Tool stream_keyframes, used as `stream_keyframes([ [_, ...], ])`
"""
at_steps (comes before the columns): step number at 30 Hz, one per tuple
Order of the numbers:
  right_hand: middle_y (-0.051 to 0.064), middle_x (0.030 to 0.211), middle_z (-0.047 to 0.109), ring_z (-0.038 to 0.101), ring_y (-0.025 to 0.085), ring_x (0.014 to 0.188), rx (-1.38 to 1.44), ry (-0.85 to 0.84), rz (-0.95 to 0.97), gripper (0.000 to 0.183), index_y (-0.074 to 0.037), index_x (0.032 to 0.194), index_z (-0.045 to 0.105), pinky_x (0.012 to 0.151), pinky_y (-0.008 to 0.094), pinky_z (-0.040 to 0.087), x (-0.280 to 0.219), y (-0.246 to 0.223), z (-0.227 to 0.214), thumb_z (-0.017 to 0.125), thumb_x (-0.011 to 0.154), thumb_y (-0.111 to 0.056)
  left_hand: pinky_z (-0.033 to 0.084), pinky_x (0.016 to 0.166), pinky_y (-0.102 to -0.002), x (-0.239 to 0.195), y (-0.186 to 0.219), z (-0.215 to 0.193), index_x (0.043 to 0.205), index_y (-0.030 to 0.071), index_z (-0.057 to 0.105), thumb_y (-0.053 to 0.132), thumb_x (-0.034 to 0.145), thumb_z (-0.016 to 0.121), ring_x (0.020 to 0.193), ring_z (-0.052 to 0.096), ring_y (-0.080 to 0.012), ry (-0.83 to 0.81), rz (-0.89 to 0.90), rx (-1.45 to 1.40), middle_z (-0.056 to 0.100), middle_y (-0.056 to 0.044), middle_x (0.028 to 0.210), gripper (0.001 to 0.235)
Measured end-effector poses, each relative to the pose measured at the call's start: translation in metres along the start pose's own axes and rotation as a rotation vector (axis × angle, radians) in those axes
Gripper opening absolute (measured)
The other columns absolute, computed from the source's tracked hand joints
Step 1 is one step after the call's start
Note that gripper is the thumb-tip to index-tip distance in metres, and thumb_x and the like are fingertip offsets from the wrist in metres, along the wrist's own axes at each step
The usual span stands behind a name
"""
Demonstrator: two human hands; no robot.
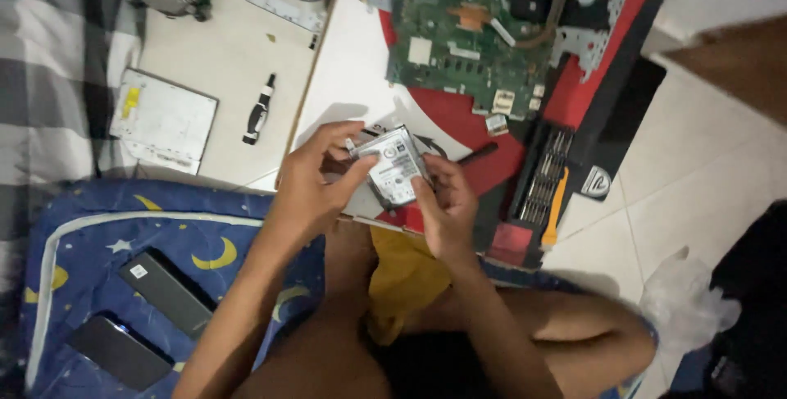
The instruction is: The person sits on a bed and uses a screwdriver to unscrew the casing of a hard drive. They remove the screws, open the drive to expose the internal platters, and then reassemble the casing by screwing it back together.
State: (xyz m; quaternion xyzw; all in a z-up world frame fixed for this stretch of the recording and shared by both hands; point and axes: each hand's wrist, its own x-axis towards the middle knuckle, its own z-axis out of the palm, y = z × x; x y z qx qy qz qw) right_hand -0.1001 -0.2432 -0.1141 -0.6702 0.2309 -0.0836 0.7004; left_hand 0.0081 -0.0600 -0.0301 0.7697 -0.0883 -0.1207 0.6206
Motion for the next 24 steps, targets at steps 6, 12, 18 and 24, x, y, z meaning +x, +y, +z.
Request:
stream_keyframes([
  [6, 0.012, 0.108, 0.076, 0.07, 0.016, 0.098, -0.26, 0.007, 0.025, 0.035, -0.003, 0.126, 0.069, 0.082, 0.032, 0.057, -0.001, -0.015, 0.009, 0.076, 0.094, -0.013, 0.058, 0.072, -0.038, 0.011, -0.027, -0.034, 0.111, 0.002, 0.075, -0.001, 0.091, 0.076, 0.084, 0.068, -0.033, 0.227, 0.209, 0.24, 0.069, -0.016, 0.101, 0.02],
  [12, 0.001, 0.082, 0.063, 0.046, 0.008, 0.055, -0.62, -0.032, 0.016, 0.032, -0.006, 0.127, 0.074, 0.05, 0.028, 0.039, -0.004, -0.063, 0.028, 0.069, 0.097, -0.016, 0.045, 0.069, -0.031, 0.108, -0.071, -0.082, 0.106, 0.007, 0.076, -0.001, 0.099, 0.069, 0.089, 0.056, -0.0197, 0.275, 0.377, 0.176, 0.062, -0.009, 0.103, 0.013],
  [18, 0.003, 0.126, 0.069, 0.067, 0.017, 0.114, -0.812, -0.189, -0.106, 0.026, -0.009, 0.115, 0.079, 0.097, 0.031, 0.054, 0.01, -0.059, -0.002, 0.069, 0.095, -0.023, 0.05, 0.072, -0.028, 0.166, -0.103, -0.088, 0.11, 0.004, 0.076, -0.004, 0.089, 0.085, 0.073, 0.055, -0.0159, 0.258, 0.406, 0.231, 0.058, -0.007, 0.091, 0.024],
  [24, 0.01, 0.129, 0.067, 0.062, 0.03, 0.119, -1.008, -0.208, -0.387, 0.027, -0.006, 0.121, 0.075, 0.103, 0.045, 0.049, 0.025, -0.049, -0.051, 0.055, 0.104, -0.002, 0.047, 0.062, -0.03, 0.18, -0.115, -0.082, 0.1, 0.013, 0.084, 0.006, 0.087, 0.09, 0.068, 0.056, -0.0146, 0.311, 0.395, 0.345, 0.061, -0.003, 0.086, 0.016],
])
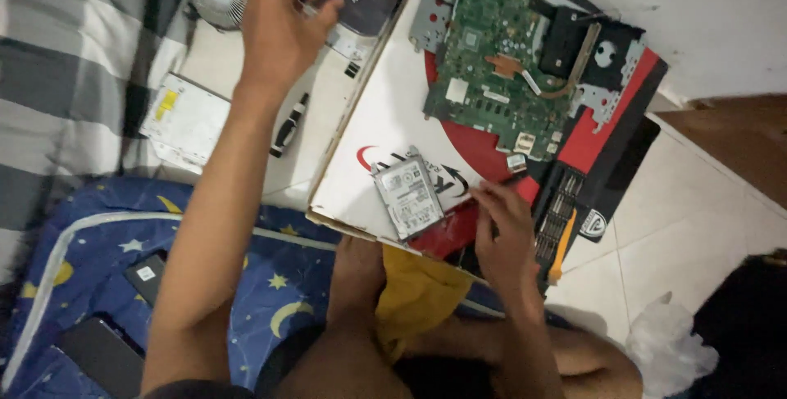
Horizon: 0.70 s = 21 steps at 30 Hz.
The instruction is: The person sits on a bed and uses a screwdriver to unscrew the casing of a hard drive. They remove the screws, open the drive to expose the internal platters, and then reassemble the casing by screwing it back together.
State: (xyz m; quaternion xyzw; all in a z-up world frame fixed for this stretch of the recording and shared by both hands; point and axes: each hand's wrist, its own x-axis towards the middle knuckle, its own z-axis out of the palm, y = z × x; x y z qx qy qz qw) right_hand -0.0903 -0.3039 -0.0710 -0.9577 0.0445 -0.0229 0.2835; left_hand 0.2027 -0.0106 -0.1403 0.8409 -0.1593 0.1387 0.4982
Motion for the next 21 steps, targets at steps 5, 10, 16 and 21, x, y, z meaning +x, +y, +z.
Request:
stream_keyframes([
  [5, 0.009, 0.134, 0.062, 0.054, 0.037, 0.124, -0.188, -0.045, -0.007, 0.03, -0.011, 0.129, 0.074, 0.105, 0.054, 0.041, 0.004, 0.002, -0.011, 0.059, 0.103, -0.006, 0.047, 0.06, -0.032, 0.0, 0.022, -0.009, 0.094, 0.008, 0.081, 0.001, 0.092, 0.082, 0.079, 0.065, -0.0157, -0.043, 0.067, 0.059, 0.074, -0.003, 0.088, 0.008],
  [10, 0.001, 0.12, 0.062, 0.057, 0.032, 0.114, -0.267, -0.074, 0.117, 0.019, -0.017, 0.116, 0.076, 0.095, 0.051, 0.04, 0.012, 0.007, -0.013, 0.062, 0.104, -0.02, 0.042, 0.077, -0.038, -0.029, 0.098, -0.032, 0.094, 0.006, 0.071, -0.004, 0.099, 0.066, 0.082, 0.057, -0.0245, -0.044, 0.145, 0.01, 0.068, -0.008, 0.09, 0.013],
  [16, 0.009, 0.115, 0.052, 0.051, 0.031, 0.112, -0.163, -0.038, 0.121, 0.014, -0.011, 0.112, 0.064, 0.099, 0.044, 0.035, 0.008, 0.011, -0.001, 0.055, 0.105, -0.019, 0.044, 0.078, -0.031, -0.128, 0.177, -0.047, 0.103, 0.008, 0.07, 0.016, 0.105, 0.061, 0.087, 0.058, -0.0176, -0.175, -0.267, -0.277, 0.069, -0.008, 0.095, 0.012],
  [21, 0.006, 0.087, 0.076, 0.073, 0.021, 0.079, 0.372, -0.064, 0.38, 0.021, -0.013, 0.113, 0.063, 0.076, 0.036, 0.052, -0.019, -0.065, -0.017, 0.067, 0.103, -0.031, 0.06, 0.085, -0.03, -0.205, 0.173, -0.017, 0.105, 0.004, 0.064, 0.018, 0.099, 0.067, 0.099, 0.077, -0.021, -0.116, -1.115, -1.418, 0.079, -0.014, 0.107, 0.015],
])
